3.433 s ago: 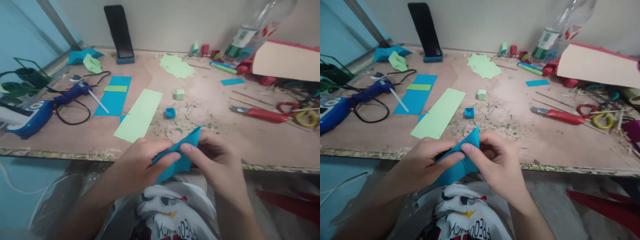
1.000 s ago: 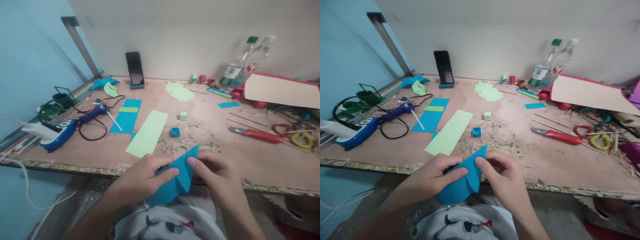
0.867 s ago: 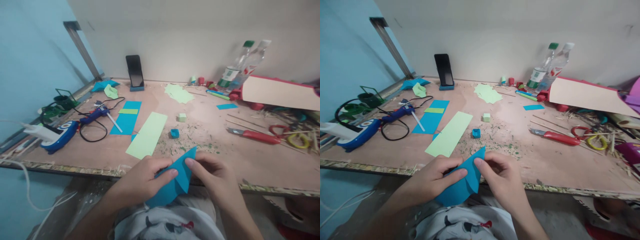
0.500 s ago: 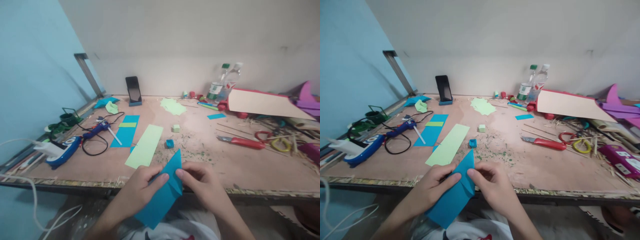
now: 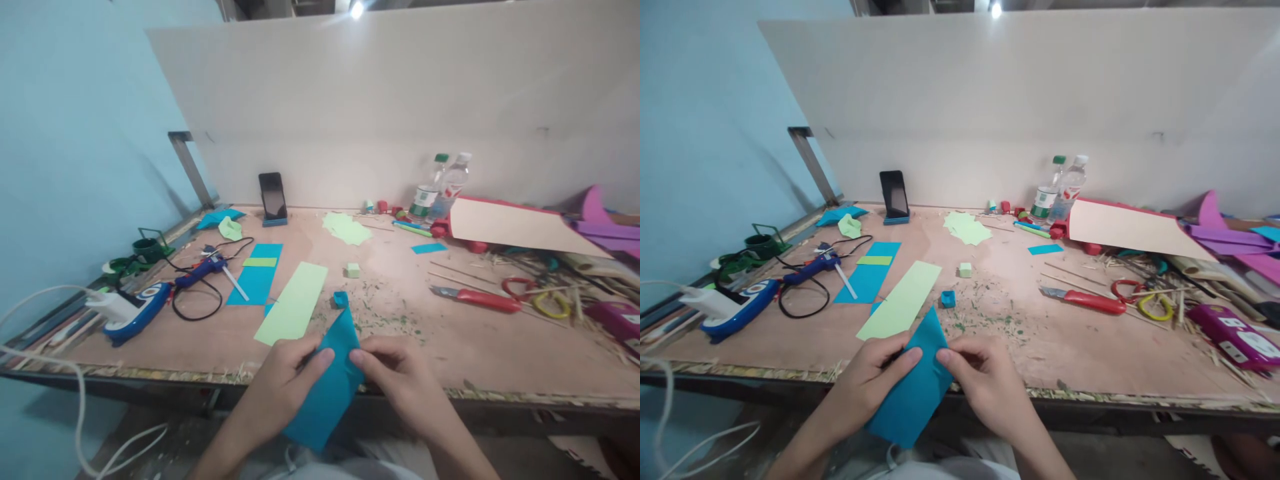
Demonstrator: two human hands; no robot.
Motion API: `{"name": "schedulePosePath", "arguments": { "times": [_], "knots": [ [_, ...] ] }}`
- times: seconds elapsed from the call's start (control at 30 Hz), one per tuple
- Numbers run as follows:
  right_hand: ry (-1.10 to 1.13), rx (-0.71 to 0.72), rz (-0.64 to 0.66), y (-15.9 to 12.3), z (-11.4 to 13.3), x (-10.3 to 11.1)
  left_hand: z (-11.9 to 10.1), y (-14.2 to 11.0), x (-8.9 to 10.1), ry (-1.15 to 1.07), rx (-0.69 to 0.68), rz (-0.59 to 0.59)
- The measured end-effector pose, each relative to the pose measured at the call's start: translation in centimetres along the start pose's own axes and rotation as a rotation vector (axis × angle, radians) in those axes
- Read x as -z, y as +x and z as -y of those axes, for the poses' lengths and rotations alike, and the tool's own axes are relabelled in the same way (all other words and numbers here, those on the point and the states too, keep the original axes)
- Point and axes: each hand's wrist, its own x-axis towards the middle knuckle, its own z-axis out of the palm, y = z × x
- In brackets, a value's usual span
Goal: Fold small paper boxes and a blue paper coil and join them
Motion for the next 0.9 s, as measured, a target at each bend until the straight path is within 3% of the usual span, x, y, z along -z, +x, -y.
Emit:
{"name": "schedulePosePath", "arguments": {
  "times": [0.2, 0.37, 0.9],
  "knots": [
    [-0.081, -0.004, -0.018, -0.12, -0.26, -0.02, -0.20, 0.09, 0.45, -0.148, -0.018, -0.102],
    [-0.114, -0.007, -0.079, -0.06, 0.11, -0.31, -0.19, 0.05, 0.40, -0.179, -0.016, -0.111],
    [-0.087, -0.004, -0.059, -0.11, 0.32, -0.28, 0.38, 0.27, 0.19, -0.213, 0.035, -0.156]
  ]
}}
